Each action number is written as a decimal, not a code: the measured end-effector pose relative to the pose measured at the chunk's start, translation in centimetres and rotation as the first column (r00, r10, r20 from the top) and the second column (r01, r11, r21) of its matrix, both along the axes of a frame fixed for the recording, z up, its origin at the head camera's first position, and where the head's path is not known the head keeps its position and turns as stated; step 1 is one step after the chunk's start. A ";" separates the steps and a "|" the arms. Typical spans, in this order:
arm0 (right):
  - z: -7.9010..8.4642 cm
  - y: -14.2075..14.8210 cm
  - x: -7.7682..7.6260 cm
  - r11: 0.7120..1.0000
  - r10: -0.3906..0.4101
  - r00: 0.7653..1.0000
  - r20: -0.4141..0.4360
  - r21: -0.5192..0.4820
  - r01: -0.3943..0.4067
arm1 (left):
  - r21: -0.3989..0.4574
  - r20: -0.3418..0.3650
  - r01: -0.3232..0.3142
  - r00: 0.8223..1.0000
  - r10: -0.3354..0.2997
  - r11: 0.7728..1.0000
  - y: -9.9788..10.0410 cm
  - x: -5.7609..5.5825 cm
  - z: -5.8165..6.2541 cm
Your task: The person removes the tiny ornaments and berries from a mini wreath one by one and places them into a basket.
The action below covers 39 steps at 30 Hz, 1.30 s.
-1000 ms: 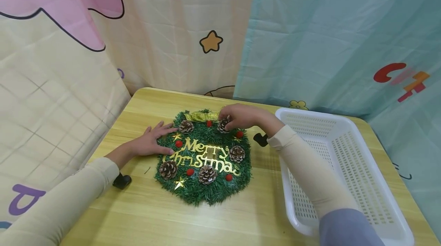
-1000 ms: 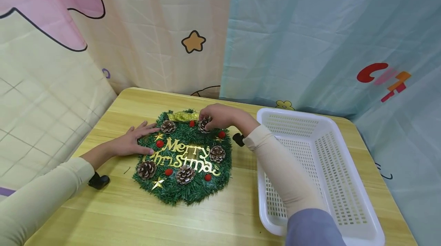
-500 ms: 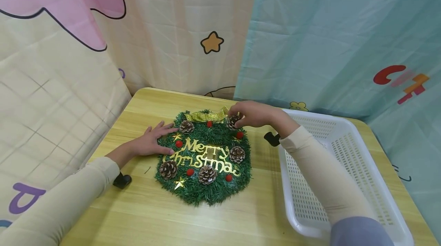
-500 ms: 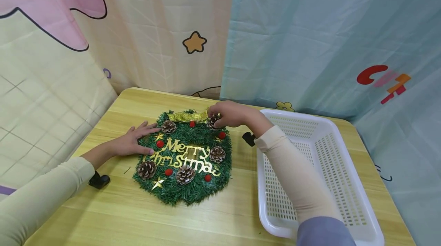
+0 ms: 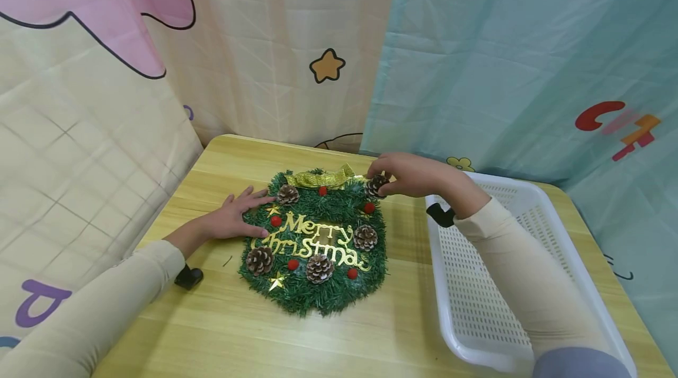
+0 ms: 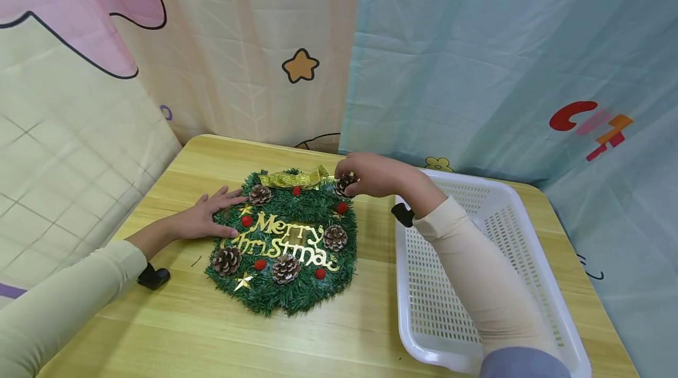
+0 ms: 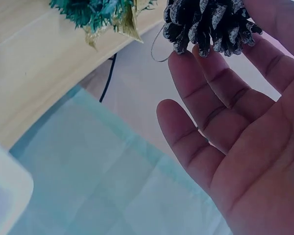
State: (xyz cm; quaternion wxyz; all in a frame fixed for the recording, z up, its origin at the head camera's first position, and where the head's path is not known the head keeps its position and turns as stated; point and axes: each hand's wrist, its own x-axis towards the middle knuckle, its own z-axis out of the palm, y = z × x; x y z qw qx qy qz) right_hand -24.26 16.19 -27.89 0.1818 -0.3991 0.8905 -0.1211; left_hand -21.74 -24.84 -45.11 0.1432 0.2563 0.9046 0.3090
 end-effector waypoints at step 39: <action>0.1 11.1 2.5 0.976 -0.219 0.974 -0.056 0.004 0.219 | -0.003 0.013 0.007 1.000 -0.007 1.000 0.0 0.0 0.0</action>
